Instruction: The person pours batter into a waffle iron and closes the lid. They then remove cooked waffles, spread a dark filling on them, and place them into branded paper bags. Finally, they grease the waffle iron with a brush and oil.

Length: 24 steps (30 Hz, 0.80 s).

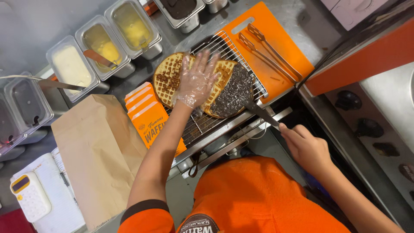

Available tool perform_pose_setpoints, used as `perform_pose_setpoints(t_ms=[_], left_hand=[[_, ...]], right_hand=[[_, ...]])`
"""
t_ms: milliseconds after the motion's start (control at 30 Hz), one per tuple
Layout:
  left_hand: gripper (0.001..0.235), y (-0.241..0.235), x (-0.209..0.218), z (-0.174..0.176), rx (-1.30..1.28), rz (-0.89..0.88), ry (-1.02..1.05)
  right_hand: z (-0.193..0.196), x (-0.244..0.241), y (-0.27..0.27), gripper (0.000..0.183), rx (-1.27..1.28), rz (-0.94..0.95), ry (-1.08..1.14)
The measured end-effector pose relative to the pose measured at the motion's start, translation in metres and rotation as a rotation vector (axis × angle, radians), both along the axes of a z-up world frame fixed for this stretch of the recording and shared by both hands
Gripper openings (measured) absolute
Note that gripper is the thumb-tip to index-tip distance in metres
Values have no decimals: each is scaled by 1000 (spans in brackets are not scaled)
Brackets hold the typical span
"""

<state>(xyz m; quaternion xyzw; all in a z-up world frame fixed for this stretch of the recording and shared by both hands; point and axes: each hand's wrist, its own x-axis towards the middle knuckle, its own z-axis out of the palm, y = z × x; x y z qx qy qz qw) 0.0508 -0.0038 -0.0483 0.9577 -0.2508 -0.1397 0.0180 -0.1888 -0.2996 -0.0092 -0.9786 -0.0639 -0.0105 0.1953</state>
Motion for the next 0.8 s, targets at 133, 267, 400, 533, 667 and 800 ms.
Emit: perform_pose_setpoints(t_ms=[133,267,400,533,667,800], left_hand=[[77,-5,-17,29,97,181,-11],[83,-14,-23,55,184,215,20],[72,-16,-16,63,-111,416,146],[55,-25,-52,61,-736,434,383],[60,-35,-82,40,-524,101,18],[64,-40,-91,3,-404,-231,-279]], right_hand=[[5,1,-2,29,125,-71,-59],[-5,6,4,28,127,-82,-66],[-8,7,3,26,139,-83,-70],[-7,7,6,24,165,-125,-30],[-8,9,3,24,196,-114,-32],[-7,12,0,25,216,-85,-60]])
